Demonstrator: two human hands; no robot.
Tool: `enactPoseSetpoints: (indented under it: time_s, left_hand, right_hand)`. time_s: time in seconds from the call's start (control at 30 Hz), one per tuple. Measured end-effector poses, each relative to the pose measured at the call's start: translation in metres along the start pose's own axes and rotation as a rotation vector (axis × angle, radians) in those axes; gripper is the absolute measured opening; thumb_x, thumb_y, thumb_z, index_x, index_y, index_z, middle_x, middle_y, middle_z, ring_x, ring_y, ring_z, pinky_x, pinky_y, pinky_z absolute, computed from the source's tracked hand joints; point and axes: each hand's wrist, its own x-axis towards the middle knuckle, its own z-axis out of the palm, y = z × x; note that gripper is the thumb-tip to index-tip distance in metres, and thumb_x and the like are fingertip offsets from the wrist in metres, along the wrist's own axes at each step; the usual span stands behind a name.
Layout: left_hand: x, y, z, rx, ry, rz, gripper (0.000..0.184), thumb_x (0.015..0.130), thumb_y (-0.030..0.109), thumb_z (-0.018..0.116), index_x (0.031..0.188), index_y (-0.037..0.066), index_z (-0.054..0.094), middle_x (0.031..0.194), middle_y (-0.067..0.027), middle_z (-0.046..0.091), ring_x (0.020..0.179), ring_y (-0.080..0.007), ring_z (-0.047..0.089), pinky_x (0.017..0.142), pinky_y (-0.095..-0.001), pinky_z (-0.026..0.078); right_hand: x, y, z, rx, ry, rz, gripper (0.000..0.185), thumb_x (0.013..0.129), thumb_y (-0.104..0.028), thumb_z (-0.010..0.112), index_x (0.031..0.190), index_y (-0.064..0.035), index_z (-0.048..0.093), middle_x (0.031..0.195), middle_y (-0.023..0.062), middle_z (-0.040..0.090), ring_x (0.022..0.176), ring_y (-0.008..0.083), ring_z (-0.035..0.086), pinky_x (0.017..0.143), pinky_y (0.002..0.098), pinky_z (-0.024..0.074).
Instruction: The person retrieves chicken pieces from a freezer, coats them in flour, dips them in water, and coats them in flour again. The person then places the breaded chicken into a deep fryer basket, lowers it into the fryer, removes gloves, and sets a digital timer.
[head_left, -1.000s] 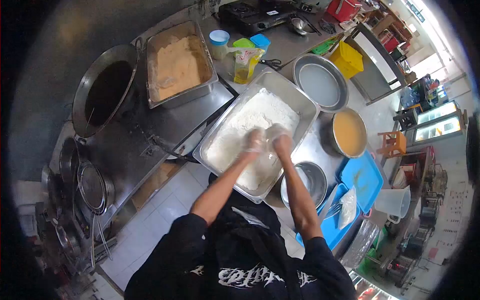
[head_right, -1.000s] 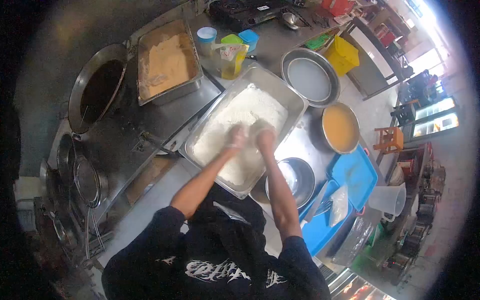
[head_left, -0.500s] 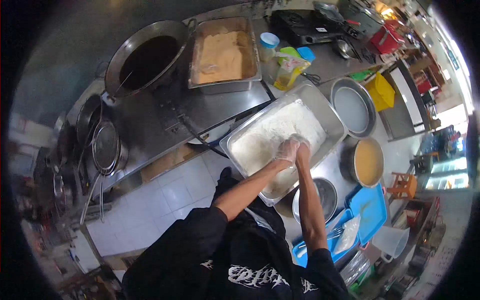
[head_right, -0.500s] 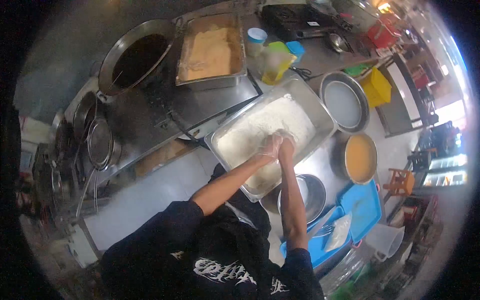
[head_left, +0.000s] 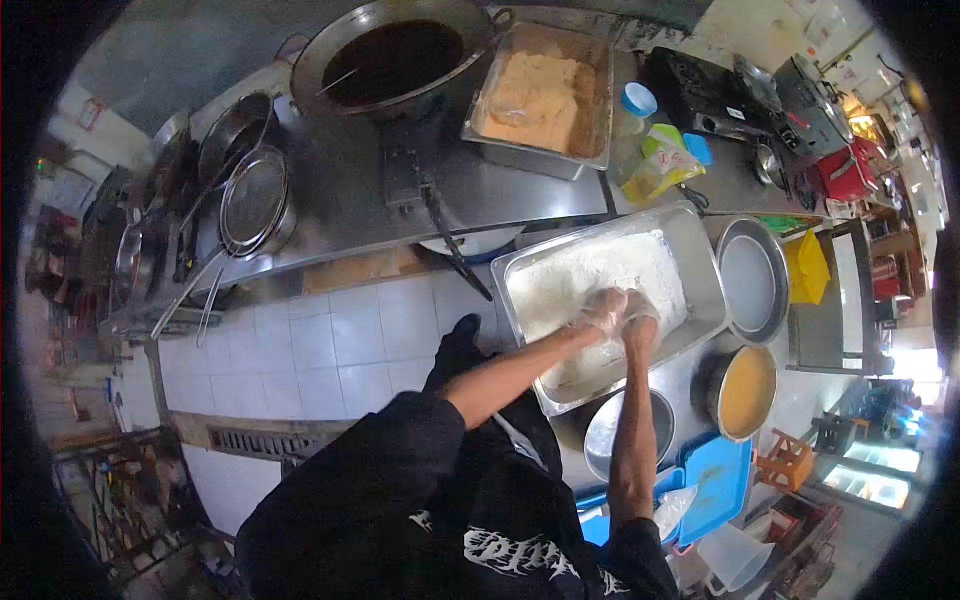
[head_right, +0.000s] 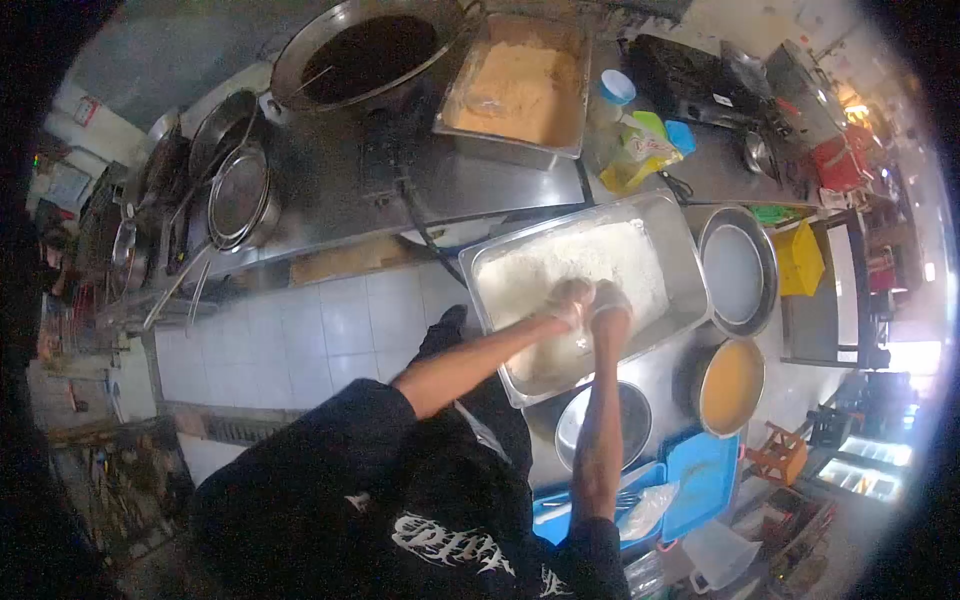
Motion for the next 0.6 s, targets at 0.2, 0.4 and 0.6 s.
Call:
enactPoseSetpoints:
  time_s: [0.2,0.4,0.6]
  left_hand:
    - [-0.021,0.017,-0.075,-0.127,-0.154,0.018,0.014,0.081,0.012,0.051,0.085,0.003,0.060,0.085,-0.0162,0.058,0.079,-0.0277,0.057,0.068,-0.0376,0.047]
    - [-0.040,0.004,-0.092,-0.448,0.083,0.024,0.013,0.077,0.015,0.055,0.077,0.002,0.057,0.081,-0.0176,0.058,0.081,-0.0315,0.058,0.068,-0.0421,0.046]
    - [-0.080,-0.004,-0.251,-0.339,0.110,0.211,0.013,0.068,0.012,0.056,0.066,-0.001,0.058,0.075,-0.0142,0.054,0.075,-0.0286,0.055,0.069,-0.0388,0.045]
  right_hand:
    - [-0.007,-0.006,-0.013,-0.050,0.035,-0.111,0.019,0.081,-0.018,0.056,0.093,-0.0053,0.064,0.085,0.0104,0.065,0.076,0.0256,0.062,0.070,0.0338,0.0486]
    - [0.028,0.031,0.025,0.325,0.176,-0.158,0.025,0.083,-0.019,0.053,0.100,-0.0037,0.063,0.089,0.0116,0.066,0.076,0.0221,0.063,0.068,0.0312,0.0492]
    - [-0.004,-0.141,-0.022,0.306,0.154,-0.319,0.025,0.083,-0.019,0.053,0.100,-0.0046,0.063,0.090,0.0109,0.065,0.078,0.0219,0.062,0.069,0.0312,0.0487]
